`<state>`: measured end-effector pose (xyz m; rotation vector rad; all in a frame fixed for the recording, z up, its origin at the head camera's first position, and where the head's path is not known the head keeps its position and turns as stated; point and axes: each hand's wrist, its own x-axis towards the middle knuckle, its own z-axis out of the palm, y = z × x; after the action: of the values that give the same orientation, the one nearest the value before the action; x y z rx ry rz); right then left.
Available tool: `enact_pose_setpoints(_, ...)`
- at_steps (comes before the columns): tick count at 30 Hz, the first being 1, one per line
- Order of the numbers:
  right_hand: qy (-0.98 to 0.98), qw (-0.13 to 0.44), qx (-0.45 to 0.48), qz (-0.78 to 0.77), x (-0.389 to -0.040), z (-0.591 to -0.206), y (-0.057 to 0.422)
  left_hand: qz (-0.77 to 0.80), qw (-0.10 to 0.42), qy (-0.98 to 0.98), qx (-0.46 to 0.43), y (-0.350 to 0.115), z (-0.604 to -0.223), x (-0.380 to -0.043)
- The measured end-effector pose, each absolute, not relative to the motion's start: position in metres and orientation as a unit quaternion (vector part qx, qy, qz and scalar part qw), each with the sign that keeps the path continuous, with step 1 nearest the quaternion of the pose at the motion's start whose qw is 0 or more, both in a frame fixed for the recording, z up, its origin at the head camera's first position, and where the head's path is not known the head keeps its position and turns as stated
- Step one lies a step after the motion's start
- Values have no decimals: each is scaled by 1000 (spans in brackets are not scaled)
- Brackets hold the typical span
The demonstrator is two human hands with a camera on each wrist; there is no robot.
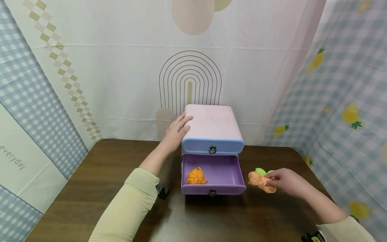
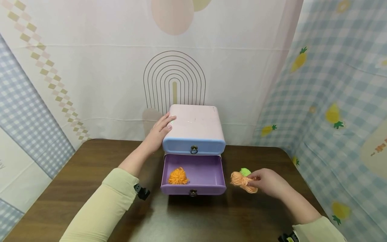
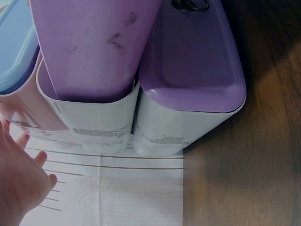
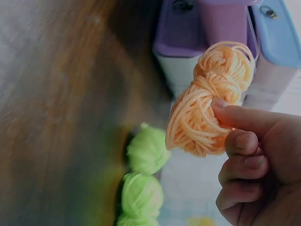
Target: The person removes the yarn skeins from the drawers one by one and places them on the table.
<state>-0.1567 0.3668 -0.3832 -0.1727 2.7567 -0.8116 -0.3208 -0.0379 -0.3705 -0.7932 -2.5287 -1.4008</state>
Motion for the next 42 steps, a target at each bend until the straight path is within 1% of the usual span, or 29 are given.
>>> enact_pose_setpoints(5,952,146,-50,-264,-157,-395,380,-465,72,-842,-263,-38,-370,-321)
enact_pose_setpoints(15,966,140,-51,-212,-161,-413,398,-462,71,-844,-263,-37,-369,-321)
enact_pose_setpoints(19,968,150,-34,-197,-165,-417,401,-457,73,-846,-264,-37,-369,-321)
enact_pose_setpoints(22,969,155,-37,-188,-166,-418,401,-455,74,-848,-263,-38,-369,-320)
enact_pose_setpoints(34,978,139,-64,-142,-171,-418,402,-455,74,-847,-266,-38,-368,-320)
enact_pose_setpoints(42,974,160,-24,-160,-165,-409,402,-455,70,-847,-265,-38,-367,-319)
